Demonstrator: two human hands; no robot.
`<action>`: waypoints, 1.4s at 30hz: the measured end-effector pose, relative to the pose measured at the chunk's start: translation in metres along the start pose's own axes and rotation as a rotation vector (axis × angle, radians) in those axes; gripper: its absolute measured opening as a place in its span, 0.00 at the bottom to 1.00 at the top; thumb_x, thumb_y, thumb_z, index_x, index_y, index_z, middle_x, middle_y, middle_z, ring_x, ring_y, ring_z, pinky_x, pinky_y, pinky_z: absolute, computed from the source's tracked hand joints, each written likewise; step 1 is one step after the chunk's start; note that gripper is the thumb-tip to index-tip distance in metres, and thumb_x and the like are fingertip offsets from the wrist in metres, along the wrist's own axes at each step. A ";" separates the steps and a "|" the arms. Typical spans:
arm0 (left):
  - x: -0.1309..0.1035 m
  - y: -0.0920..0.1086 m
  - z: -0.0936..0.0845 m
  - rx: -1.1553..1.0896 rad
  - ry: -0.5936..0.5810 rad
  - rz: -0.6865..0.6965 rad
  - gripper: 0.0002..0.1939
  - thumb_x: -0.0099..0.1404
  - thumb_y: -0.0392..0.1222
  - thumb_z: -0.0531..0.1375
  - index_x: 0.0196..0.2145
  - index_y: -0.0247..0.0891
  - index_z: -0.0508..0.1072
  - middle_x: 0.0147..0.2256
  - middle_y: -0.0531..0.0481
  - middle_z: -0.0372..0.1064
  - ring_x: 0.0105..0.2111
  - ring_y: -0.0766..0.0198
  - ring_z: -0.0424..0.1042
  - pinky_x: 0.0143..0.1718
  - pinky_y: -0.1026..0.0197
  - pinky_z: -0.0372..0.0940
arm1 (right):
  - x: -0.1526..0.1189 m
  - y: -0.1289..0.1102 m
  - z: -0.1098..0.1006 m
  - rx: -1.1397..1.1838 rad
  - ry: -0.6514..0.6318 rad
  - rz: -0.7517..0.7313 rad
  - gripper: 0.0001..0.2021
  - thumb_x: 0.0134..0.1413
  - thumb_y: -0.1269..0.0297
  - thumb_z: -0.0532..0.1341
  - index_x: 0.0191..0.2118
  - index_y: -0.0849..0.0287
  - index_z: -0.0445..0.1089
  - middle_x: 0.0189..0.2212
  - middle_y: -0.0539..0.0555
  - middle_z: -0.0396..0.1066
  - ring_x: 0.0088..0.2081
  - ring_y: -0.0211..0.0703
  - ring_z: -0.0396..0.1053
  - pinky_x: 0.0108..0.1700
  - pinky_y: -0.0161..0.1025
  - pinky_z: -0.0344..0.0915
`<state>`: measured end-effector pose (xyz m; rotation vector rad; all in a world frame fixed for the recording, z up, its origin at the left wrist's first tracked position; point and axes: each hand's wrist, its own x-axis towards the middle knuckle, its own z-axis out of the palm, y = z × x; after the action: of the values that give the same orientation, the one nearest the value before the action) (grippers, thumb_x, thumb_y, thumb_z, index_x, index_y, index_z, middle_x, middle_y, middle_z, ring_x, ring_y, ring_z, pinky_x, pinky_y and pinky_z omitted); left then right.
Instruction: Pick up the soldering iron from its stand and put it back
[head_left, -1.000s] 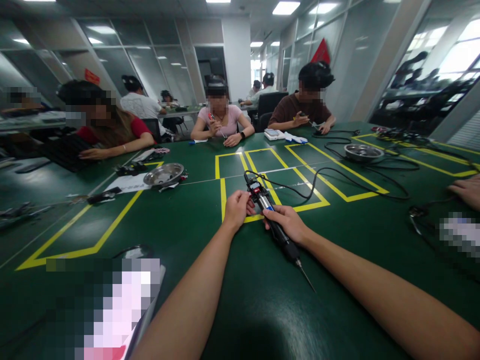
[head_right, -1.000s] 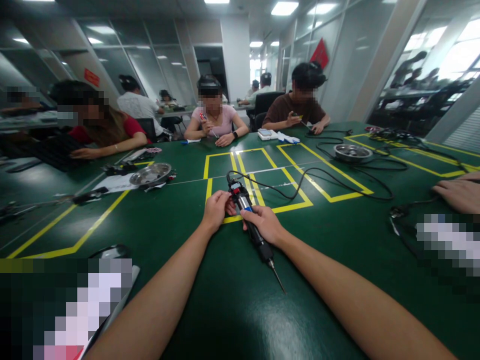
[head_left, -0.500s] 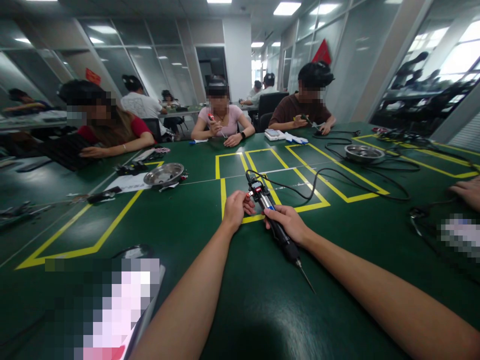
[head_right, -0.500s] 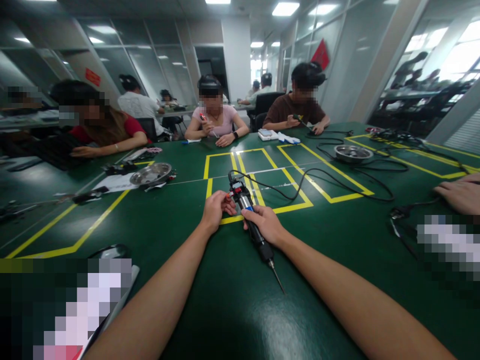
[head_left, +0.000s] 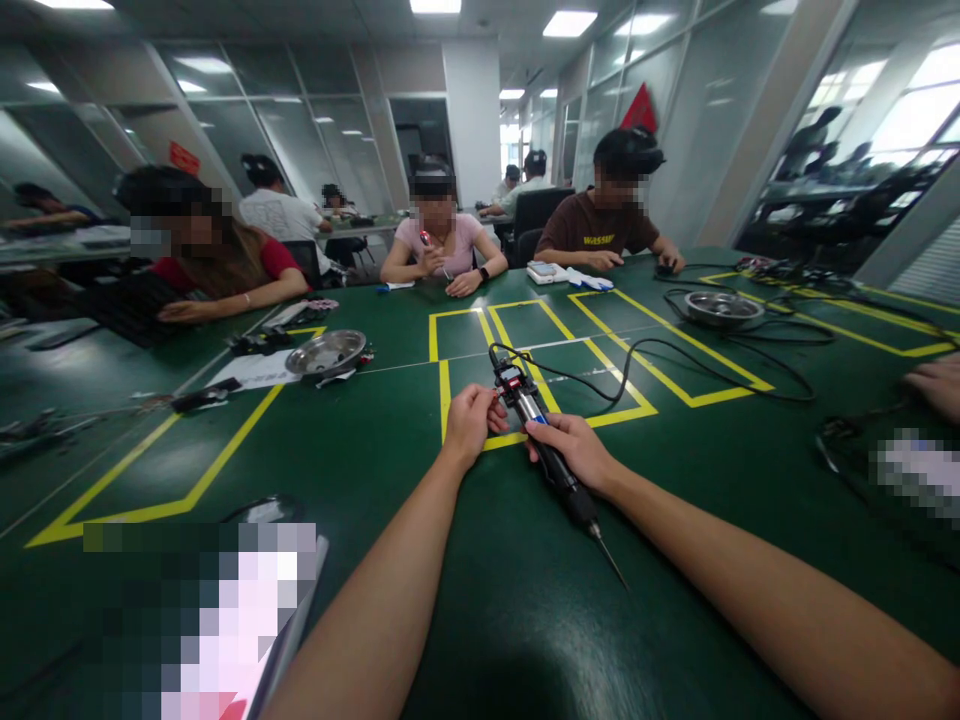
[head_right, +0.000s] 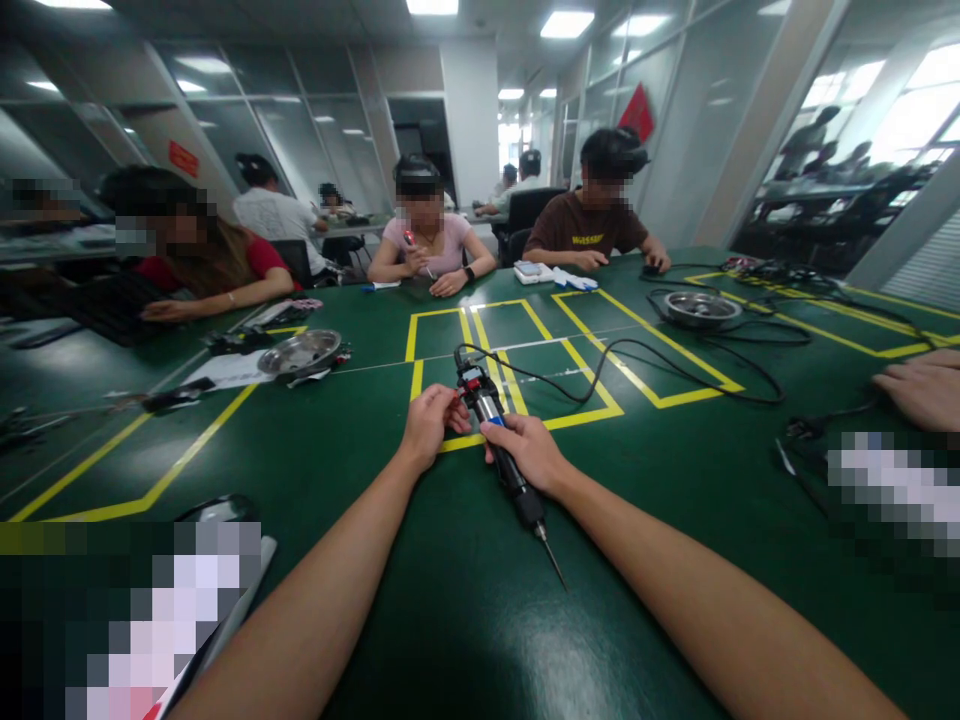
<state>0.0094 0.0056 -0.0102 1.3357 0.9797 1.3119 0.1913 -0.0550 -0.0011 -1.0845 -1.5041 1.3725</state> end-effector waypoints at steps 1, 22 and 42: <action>0.000 0.000 0.000 0.005 0.001 0.003 0.14 0.62 0.50 0.56 0.30 0.35 0.65 0.22 0.50 0.69 0.17 0.64 0.71 0.18 0.66 0.61 | 0.000 0.000 0.000 -0.002 0.001 0.000 0.21 0.55 0.47 0.60 0.28 0.64 0.72 0.21 0.52 0.70 0.20 0.33 0.61 0.23 0.31 0.55; 0.000 -0.001 -0.001 0.004 -0.086 0.043 0.18 0.64 0.54 0.57 0.29 0.34 0.66 0.22 0.49 0.69 0.19 0.65 0.71 0.19 0.66 0.62 | -0.001 0.000 0.000 -0.059 0.003 -0.016 0.21 0.55 0.47 0.59 0.29 0.64 0.71 0.23 0.53 0.71 0.21 0.34 0.63 0.24 0.31 0.57; -0.004 0.010 -0.004 -0.390 -0.251 -0.145 0.18 0.60 0.49 0.63 0.42 0.32 0.70 0.24 0.54 0.66 0.13 0.76 0.56 0.14 0.70 0.49 | -0.001 -0.002 -0.004 0.065 -0.024 0.046 0.20 0.52 0.48 0.62 0.36 0.64 0.73 0.23 0.54 0.73 0.21 0.36 0.64 0.22 0.31 0.58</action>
<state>0.0039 0.0005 -0.0015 1.0747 0.5983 1.1240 0.1950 -0.0552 0.0014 -1.0708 -1.4495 1.4607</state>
